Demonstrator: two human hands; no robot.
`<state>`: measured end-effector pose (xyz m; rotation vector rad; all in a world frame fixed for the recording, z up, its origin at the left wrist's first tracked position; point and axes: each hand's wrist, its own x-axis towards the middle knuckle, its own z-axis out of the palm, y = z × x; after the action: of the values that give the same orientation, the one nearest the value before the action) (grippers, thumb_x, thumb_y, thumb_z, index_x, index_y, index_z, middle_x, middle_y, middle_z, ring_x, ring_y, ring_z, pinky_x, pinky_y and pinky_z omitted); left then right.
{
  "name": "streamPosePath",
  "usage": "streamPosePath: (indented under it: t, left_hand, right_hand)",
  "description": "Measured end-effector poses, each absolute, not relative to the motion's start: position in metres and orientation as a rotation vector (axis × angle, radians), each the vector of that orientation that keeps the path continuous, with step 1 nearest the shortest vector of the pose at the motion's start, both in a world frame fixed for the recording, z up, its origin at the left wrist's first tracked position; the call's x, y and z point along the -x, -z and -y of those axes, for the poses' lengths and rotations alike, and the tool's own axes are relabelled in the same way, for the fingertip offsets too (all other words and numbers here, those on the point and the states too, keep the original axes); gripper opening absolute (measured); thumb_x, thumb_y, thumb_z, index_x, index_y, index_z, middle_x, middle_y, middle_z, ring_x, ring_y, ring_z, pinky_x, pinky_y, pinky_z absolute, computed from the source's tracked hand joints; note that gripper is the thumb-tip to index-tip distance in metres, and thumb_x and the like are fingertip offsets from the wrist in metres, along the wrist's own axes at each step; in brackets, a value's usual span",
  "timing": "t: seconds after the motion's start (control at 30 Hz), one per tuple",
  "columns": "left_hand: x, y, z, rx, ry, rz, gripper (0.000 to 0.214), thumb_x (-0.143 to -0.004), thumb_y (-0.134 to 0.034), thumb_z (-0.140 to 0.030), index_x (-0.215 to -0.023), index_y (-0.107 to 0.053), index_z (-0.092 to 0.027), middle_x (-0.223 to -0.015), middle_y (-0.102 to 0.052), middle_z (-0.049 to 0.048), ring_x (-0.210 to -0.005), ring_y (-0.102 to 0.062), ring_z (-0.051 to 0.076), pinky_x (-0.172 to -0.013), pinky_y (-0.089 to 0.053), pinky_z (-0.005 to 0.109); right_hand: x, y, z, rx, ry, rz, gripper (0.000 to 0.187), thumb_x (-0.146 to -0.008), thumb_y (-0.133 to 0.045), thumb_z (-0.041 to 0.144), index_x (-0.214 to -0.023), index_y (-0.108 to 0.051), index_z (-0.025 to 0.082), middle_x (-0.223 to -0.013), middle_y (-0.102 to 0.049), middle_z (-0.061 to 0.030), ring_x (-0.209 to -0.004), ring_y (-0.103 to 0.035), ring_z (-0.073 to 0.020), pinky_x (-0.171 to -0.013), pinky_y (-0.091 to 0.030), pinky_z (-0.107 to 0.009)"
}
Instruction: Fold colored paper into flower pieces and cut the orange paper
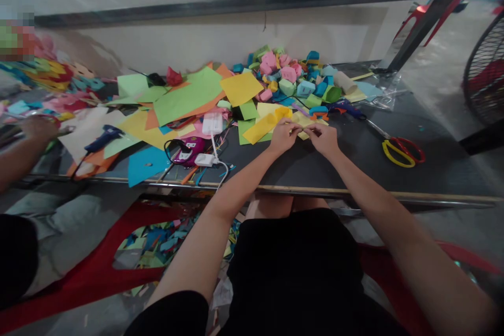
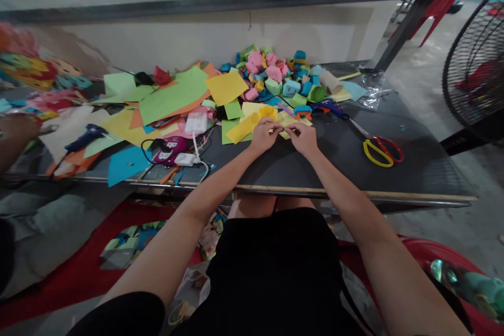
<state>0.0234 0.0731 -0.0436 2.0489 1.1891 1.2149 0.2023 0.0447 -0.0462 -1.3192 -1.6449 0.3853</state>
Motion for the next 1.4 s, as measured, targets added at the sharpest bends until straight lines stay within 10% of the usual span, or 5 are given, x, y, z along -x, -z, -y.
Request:
streamPosePath:
  t: [0.8,1.4]
  left_hand:
    - [-0.015,0.041,-0.07,-1.85,-1.114,-1.09,0.016,-0.082,-0.08,-0.035,-0.081,-0.079,-0.018,-0.086,-0.079,0.0058,-0.079,-0.07,0.017,-0.074,-0.051,0.028]
    - [-0.013,0.027,-0.061,-2.708,-0.427,-1.379,0.032,-0.103,-0.046,-0.025,-0.103,-0.076,-0.017,-0.098,-0.074,0.0131,-0.093,-0.068,0.024,-0.074,-0.046,0.031]
  right_hand:
    - [-0.203,0.043,-0.038,1.269,-0.436,1.692,0.026,-0.083,-0.066,0.041,-0.083,-0.081,0.021,-0.077,-0.078,-0.0067,-0.061,-0.063,-0.0172,-0.06,-0.048,-0.031]
    - [-0.208,0.055,-0.048,1.253,-0.384,1.805,0.013,-0.087,-0.073,0.03,-0.09,-0.086,0.029,-0.091,-0.082,-0.0027,-0.078,-0.078,-0.0231,-0.076,-0.061,-0.035]
